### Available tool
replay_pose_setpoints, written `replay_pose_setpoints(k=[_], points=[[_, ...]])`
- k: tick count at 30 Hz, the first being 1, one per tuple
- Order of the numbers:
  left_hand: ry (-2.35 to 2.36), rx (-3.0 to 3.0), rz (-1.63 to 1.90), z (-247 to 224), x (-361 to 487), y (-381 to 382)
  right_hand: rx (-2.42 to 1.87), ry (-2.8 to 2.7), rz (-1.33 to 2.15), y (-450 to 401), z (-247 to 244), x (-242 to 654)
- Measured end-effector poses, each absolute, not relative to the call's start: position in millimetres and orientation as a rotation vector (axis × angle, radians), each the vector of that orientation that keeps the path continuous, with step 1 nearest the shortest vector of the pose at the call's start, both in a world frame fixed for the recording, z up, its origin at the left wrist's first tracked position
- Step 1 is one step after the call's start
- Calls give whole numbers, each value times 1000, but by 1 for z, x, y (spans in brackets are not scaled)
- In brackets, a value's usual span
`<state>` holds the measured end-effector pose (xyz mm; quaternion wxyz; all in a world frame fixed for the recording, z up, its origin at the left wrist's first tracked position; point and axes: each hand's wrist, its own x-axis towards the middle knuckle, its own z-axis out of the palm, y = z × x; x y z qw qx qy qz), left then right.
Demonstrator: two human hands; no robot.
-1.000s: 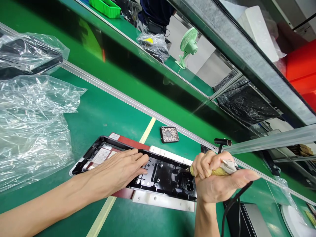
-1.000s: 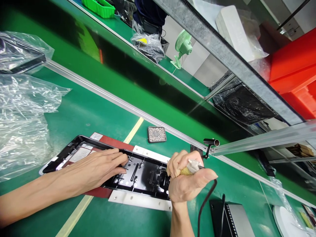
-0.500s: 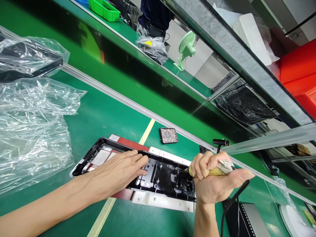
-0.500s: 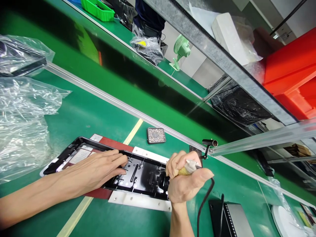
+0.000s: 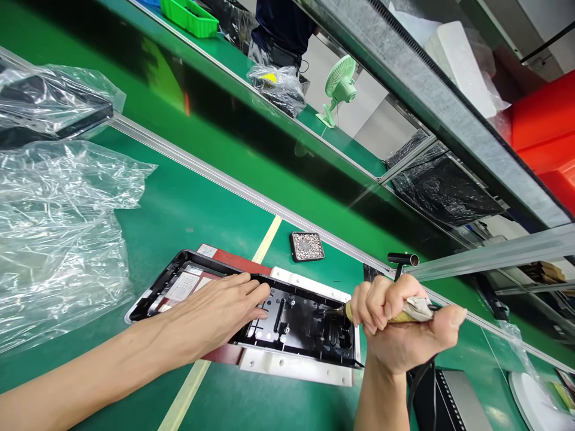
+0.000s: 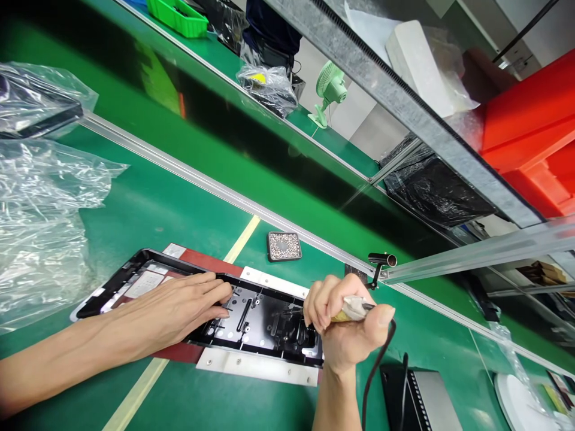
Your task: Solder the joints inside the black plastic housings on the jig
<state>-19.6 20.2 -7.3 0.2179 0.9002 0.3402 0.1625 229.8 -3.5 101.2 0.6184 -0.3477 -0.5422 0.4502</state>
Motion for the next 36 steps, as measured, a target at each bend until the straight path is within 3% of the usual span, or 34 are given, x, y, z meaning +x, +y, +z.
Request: replay_pose_setpoints(k=[8,16,36], points=[[946,2537,477,-6,-19,20,-675,-1300,922,-10,115,242],[955,2547,438,-10,-20,20,-720,-1148,850,-24,133,201],[956,2628,506,-7,-19,21,-851,-1055,950,-26,112,160]])
